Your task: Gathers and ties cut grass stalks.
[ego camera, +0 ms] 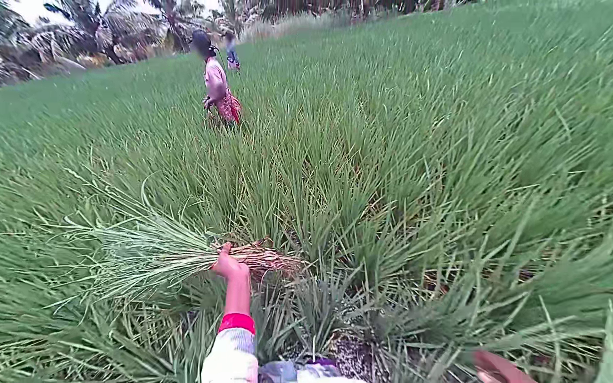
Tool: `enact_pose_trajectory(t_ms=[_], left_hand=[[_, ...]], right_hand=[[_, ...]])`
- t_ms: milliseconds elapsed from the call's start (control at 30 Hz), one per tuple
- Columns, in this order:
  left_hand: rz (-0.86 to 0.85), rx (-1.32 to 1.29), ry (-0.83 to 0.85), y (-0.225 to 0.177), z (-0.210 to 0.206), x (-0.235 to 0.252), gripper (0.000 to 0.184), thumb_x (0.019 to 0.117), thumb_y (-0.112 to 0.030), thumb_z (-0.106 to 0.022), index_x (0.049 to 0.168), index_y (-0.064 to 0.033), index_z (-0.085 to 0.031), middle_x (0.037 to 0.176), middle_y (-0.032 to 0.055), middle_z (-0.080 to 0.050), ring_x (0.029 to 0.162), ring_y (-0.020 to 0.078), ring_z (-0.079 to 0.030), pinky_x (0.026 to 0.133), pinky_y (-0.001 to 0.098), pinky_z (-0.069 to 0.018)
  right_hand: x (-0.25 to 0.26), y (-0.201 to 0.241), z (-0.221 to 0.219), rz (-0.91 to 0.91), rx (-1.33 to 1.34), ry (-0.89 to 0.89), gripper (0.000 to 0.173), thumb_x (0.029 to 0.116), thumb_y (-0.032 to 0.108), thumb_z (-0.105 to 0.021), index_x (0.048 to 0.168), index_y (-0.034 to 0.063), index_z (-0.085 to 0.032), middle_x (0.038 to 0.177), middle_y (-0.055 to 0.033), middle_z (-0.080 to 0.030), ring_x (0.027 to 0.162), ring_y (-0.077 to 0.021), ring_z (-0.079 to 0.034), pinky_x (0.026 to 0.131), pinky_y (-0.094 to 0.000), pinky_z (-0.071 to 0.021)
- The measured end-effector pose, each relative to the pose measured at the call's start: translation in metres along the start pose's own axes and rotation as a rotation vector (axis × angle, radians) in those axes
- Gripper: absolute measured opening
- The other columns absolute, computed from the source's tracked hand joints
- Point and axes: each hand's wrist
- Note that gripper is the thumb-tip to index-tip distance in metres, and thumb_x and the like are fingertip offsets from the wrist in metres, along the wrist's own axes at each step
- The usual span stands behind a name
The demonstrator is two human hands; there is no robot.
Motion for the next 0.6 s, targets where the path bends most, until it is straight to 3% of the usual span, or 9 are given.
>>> enact_pose_trajectory(t_ms=[100,133,167,200,233,300,367,467,600], left_hand=[[-0.001,-0.004,0.032,0.004,0.006,-0.005,0.040,0.0975,-0.003,-0.061,0.135,0.0049,-0.047,0.117,0.0186,-0.058,0.097,0.0230,-0.060,0.087,0.0408,-0.0540],[-0.001,-0.017,0.038,0.004,0.009,-0.006,0.041,0.0974,-0.002,-0.061,0.135,0.0049,-0.047,0.118,0.0189,-0.058,0.098,0.0232,-0.061,0.088,0.0410,-0.0539],[-0.005,-0.025,0.037,0.004,0.012,-0.007,0.041,0.0969,-0.001,-0.061,0.135,0.0049,-0.047,0.118,0.0185,-0.058,0.099,0.0230,-0.060,0.088,0.0405,-0.0536],[-0.010,-0.030,0.029,0.004,0.015,-0.007,0.041,0.0962,0.001,-0.061,0.135,0.0053,-0.047,0.118,0.0185,-0.058,0.099,0.0226,-0.060,0.088,0.0401,-0.0536],[-0.014,-0.031,0.019,0.005,0.018,-0.006,0.040,0.0959,0.002,-0.061,0.134,0.0054,-0.048,0.118,0.0183,-0.058,0.098,0.0221,-0.060,0.088,0.0398,-0.0538],[-0.015,-0.027,0.005,0.005,0.023,-0.005,0.042,0.0956,0.002,-0.061,0.135,0.0056,-0.048,0.120,0.0195,-0.058,0.101,0.0235,-0.060,0.090,0.0410,-0.0533],[-0.010,-0.028,0.004,0.005,0.027,-0.004,0.045,0.0956,0.002,-0.061,0.138,0.0050,-0.046,0.125,0.0206,-0.057,0.105,0.0250,-0.060,0.092,0.0426,-0.0525],[-0.013,-0.023,0.006,0.005,0.027,-0.007,0.046,0.0954,0.002,-0.061,0.139,0.0043,-0.045,0.126,0.0206,-0.057,0.106,0.0247,-0.060,0.092,0.0423,-0.0524],[-0.008,-0.013,0.004,0.004,0.029,-0.012,0.047,0.0962,0.002,-0.061,0.140,0.0053,-0.044,0.127,0.0207,-0.056,0.108,0.0238,-0.059,0.094,0.0404,-0.0518]], right_hand=[[0.006,0.029,0.014,0.146,0.206,-0.376,0.041,0.1018,0.007,-0.052,0.136,-0.0162,-0.052,0.130,-0.0393,-0.057,0.114,-0.0472,-0.063,0.098,-0.0582,-0.0497],[0.008,0.043,0.007,0.194,0.368,-0.518,0.041,0.0995,0.005,-0.051,0.135,-0.0161,-0.051,0.130,-0.0331,-0.058,0.110,-0.0347,-0.065,0.094,-0.0469,-0.0529],[0.010,0.059,-0.006,0.226,0.600,-0.618,0.041,0.0988,0.005,-0.047,0.136,-0.0123,-0.048,0.129,-0.0191,-0.060,0.105,-0.0166,-0.065,0.089,-0.0315,-0.0553],[0.013,0.075,-0.021,0.251,0.882,-0.677,0.037,0.0993,0.003,-0.041,0.135,-0.0046,-0.046,0.123,-0.0043,-0.063,0.096,-0.0060,-0.068,0.081,-0.0229,-0.0583],[0.015,0.090,-0.038,0.256,1.182,-0.667,0.032,0.1033,0.002,-0.032,0.131,0.0053,-0.046,0.114,0.0048,-0.068,0.088,-0.0032,-0.070,0.075,-0.0205,-0.0600],[0.016,0.108,-0.075,0.151,1.643,-0.505,0.036,0.1101,0.011,-0.019,0.120,0.0154,-0.054,0.096,0.0073,-0.074,0.075,-0.0052,-0.071,0.066,-0.0212,-0.0588],[0.020,0.108,-0.103,-0.049,1.866,-0.322,0.042,0.1115,0.020,-0.019,0.111,0.0163,-0.061,0.084,0.0047,-0.074,0.065,-0.0070,-0.068,0.059,-0.0232,-0.0557],[0.024,0.096,-0.122,-0.193,1.892,-0.307,0.040,0.1118,0.022,-0.020,0.107,0.0158,-0.060,0.077,0.0058,-0.070,0.058,-0.0054,-0.063,0.055,-0.0221,-0.0535],[0.025,0.086,-0.129,-0.173,1.851,-0.336,0.038,0.1118,0.020,-0.022,0.108,0.0162,-0.059,0.075,0.0068,-0.069,0.057,-0.0045,-0.062,0.054,-0.0212,-0.0526]])
Point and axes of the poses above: each hand's wrist, its own x-axis towards the middle knuckle, its own z-axis out of the back of the hand, y = z × x
